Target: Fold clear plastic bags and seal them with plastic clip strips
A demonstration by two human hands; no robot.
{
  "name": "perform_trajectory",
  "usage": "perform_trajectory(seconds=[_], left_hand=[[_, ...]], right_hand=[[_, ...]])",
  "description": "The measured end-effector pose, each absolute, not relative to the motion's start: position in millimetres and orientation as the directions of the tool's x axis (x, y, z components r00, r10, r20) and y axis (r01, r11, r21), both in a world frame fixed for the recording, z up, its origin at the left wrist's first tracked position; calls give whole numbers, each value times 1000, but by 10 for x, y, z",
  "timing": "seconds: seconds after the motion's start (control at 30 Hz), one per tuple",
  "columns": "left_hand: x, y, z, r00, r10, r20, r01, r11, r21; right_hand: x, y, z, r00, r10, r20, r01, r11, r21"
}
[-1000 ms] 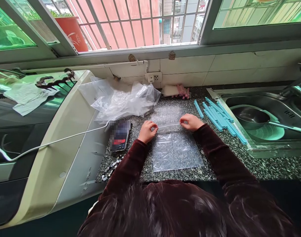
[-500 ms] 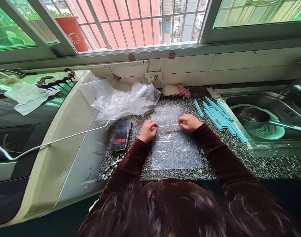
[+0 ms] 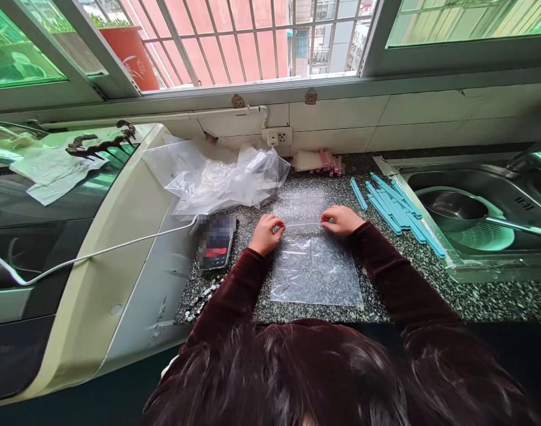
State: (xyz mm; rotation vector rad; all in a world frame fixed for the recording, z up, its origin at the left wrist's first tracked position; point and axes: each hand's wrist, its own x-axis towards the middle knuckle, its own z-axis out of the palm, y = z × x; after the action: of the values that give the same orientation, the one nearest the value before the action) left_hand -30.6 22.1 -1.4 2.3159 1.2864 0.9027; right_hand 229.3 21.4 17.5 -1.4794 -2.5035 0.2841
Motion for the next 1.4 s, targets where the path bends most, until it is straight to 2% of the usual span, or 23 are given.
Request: perform_trajectory(seconds=[0.43,0.93,1.17,1.4], left_hand=[[-320,231,-34,363,862,354,637,-507,580],[-312,228,-63,409,808,424,573,-589,569],[-307,227,-66,403,828,390,595,-561,576],[-310,233,-67,371,853,367,622,-522,584]], right_hand=[[2304,236,140,-507,850,141,810,526,-259],[2239,198,134,-491,864,112,813,501,-296],[2239,213,139,-557,814,165,759,580,-297],[2263,211,141,-541,827,154,761,559,-328]])
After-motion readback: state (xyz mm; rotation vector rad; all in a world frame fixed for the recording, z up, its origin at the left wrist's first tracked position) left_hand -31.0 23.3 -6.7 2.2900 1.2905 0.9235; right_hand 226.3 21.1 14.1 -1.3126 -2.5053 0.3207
